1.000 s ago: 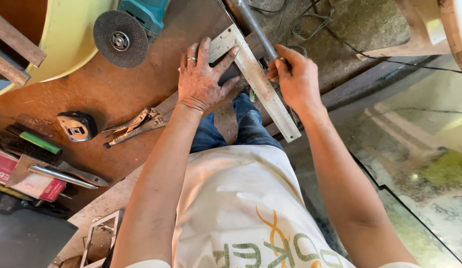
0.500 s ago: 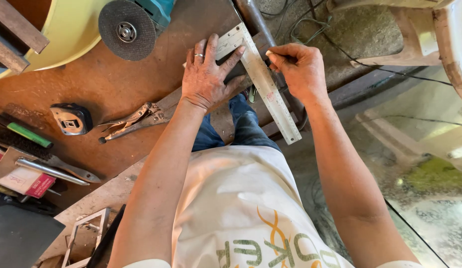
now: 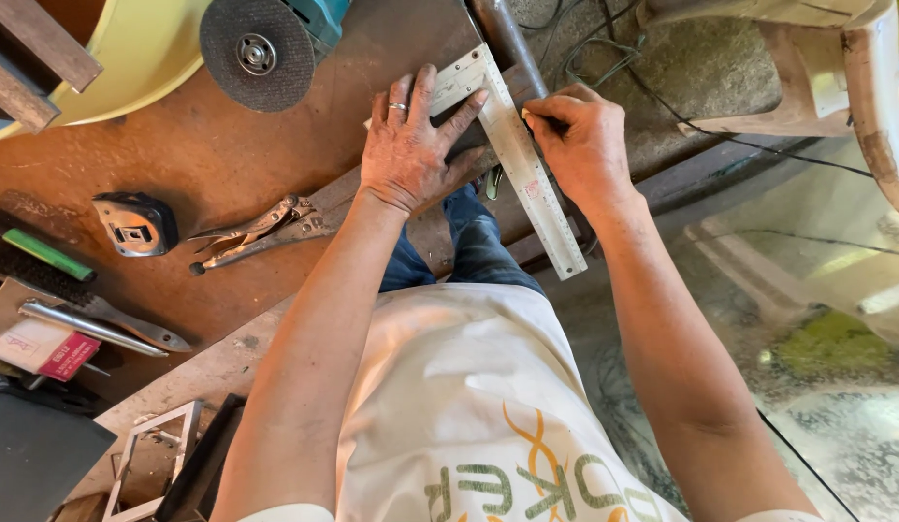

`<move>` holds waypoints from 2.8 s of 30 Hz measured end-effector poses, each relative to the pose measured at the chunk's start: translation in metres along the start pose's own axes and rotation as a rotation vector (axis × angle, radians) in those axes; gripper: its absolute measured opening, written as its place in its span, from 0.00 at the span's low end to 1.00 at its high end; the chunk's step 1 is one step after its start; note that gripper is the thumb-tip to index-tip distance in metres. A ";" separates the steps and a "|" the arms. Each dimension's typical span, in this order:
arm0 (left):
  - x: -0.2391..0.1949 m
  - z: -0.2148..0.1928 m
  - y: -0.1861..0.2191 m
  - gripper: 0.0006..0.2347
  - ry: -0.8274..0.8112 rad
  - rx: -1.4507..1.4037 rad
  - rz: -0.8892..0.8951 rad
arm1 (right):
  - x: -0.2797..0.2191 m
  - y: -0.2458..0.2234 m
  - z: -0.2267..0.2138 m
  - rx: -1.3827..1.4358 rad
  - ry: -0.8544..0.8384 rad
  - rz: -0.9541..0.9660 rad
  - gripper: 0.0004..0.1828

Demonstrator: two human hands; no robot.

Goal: Measuring, marking, and cutting metal bars using an angle grinder on a workbench.

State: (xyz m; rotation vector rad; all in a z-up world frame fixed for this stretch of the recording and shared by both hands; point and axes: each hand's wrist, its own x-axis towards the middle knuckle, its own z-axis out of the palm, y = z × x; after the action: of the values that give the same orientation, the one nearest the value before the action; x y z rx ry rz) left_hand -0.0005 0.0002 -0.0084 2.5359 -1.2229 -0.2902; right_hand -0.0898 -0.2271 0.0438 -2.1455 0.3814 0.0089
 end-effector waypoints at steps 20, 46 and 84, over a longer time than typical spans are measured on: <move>0.001 -0.001 0.000 0.28 -0.001 -0.030 0.008 | 0.059 -0.003 0.001 -0.177 -0.044 -0.242 0.05; 0.003 -0.025 0.009 0.29 0.114 -0.124 -0.103 | -0.064 0.008 -0.018 0.310 -0.078 0.497 0.08; -0.491 -0.177 -0.127 0.13 0.597 -0.109 -0.843 | -0.053 -0.351 0.453 -0.302 -0.011 -0.370 0.27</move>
State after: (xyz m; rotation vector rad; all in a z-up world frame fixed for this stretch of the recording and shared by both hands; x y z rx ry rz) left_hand -0.1549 0.4944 0.1332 2.6014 0.0962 0.2156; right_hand 0.0184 0.3370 0.0759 -2.4842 -0.0318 -0.1397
